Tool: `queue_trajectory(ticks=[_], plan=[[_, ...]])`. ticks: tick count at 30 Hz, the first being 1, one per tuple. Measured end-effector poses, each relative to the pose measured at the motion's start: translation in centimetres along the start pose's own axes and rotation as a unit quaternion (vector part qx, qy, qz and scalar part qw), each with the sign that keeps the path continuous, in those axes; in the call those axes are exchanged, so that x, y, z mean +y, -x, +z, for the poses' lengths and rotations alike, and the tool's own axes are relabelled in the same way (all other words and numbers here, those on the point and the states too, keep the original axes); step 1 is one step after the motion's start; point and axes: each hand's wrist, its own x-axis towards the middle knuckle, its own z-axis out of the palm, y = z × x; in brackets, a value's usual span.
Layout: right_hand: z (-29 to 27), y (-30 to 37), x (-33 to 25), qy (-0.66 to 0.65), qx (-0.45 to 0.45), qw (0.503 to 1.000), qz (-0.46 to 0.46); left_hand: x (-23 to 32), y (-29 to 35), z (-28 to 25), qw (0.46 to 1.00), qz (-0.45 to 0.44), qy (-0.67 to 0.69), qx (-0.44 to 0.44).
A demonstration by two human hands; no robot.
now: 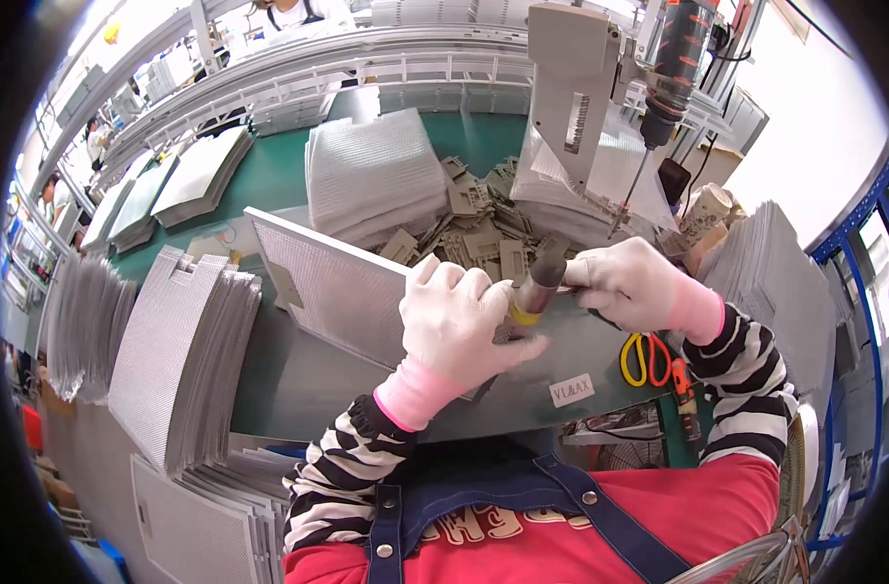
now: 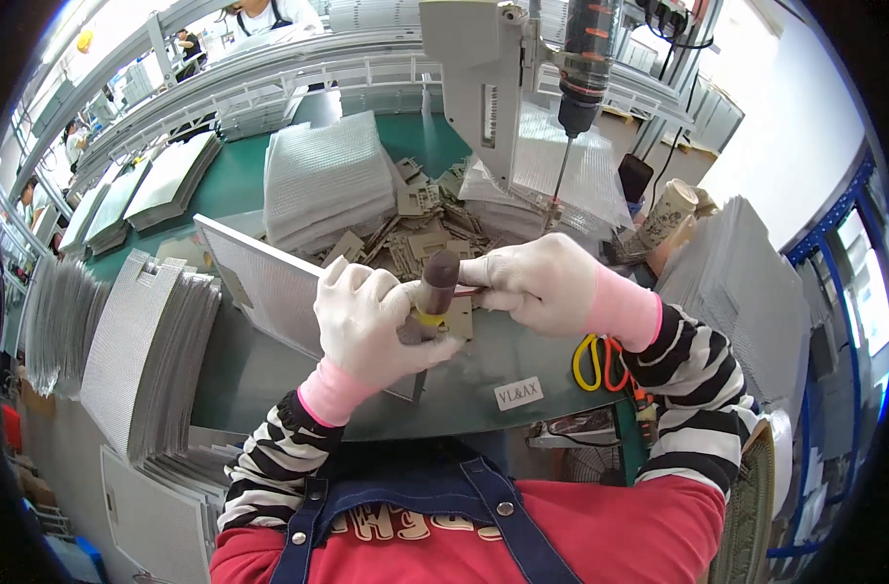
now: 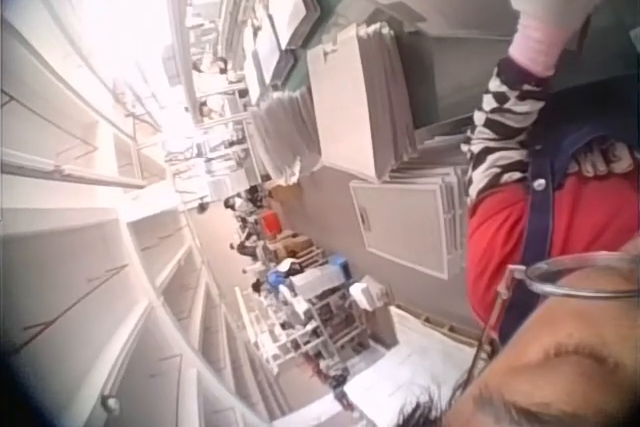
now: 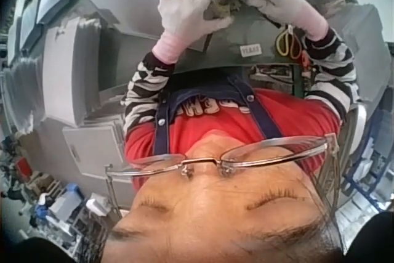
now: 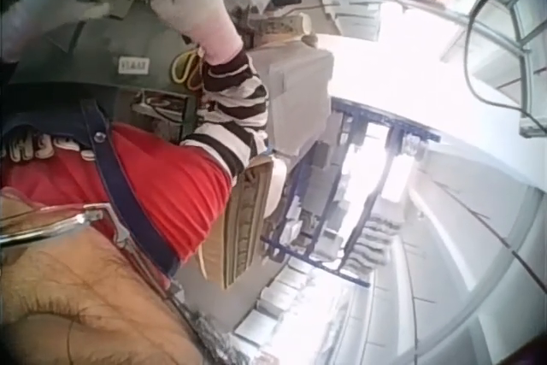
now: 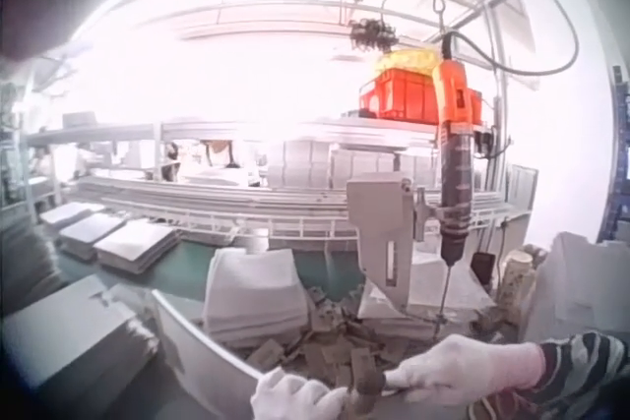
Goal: Assembling air filters by attaching metal frames and handles using an electric screwdriver.
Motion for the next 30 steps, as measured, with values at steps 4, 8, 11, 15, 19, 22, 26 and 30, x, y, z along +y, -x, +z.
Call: queue_trajectory(ticks=[4, 8, 11, 15, 19, 22, 26, 30], plan=[[-1.4, -0.6, -0.4, 0.009, 0.16, 0.978, -0.132, 0.3, 0.4, 0.4, 0.997, -0.007, 0.003, 0.083], [1.5, 0.8, 0.8, -0.039, 0.035, 0.998, 0.032, 0.2, 0.6, 0.8, 0.994, -0.01, 0.013, 0.11], [7.3, 6.7, 4.3, -0.1, 0.099, 0.969, 0.205, 0.7, 0.8, 0.8, 0.991, -0.009, 0.021, 0.13], [16.1, 12.0, 6.1, 0.099, 0.091, 0.929, 0.345, 0.7, 0.8, 0.5, 0.991, 0.002, 0.02, 0.13], [7.5, 6.2, 6.1, 0.124, 0.433, 0.884, 0.127, 1.6, 0.3, 1.0, 0.987, -0.003, 0.017, 0.16], [-5.3, 0.0, 6.2, 0.094, 0.579, 0.809, 0.043, 3.6, -1.2, 2.8, 0.986, 0.014, 0.056, 0.156], [-10.6, -7.8, 8.0, -0.304, 0.309, 0.836, -0.337, 4.2, -2.1, 5.7, 0.989, -0.005, 0.065, 0.135], [-9.1, -10.1, -1.0, -0.377, 0.427, 0.821, -0.023, 3.3, -1.9, 6.0, 0.987, -0.012, 0.055, 0.151]])
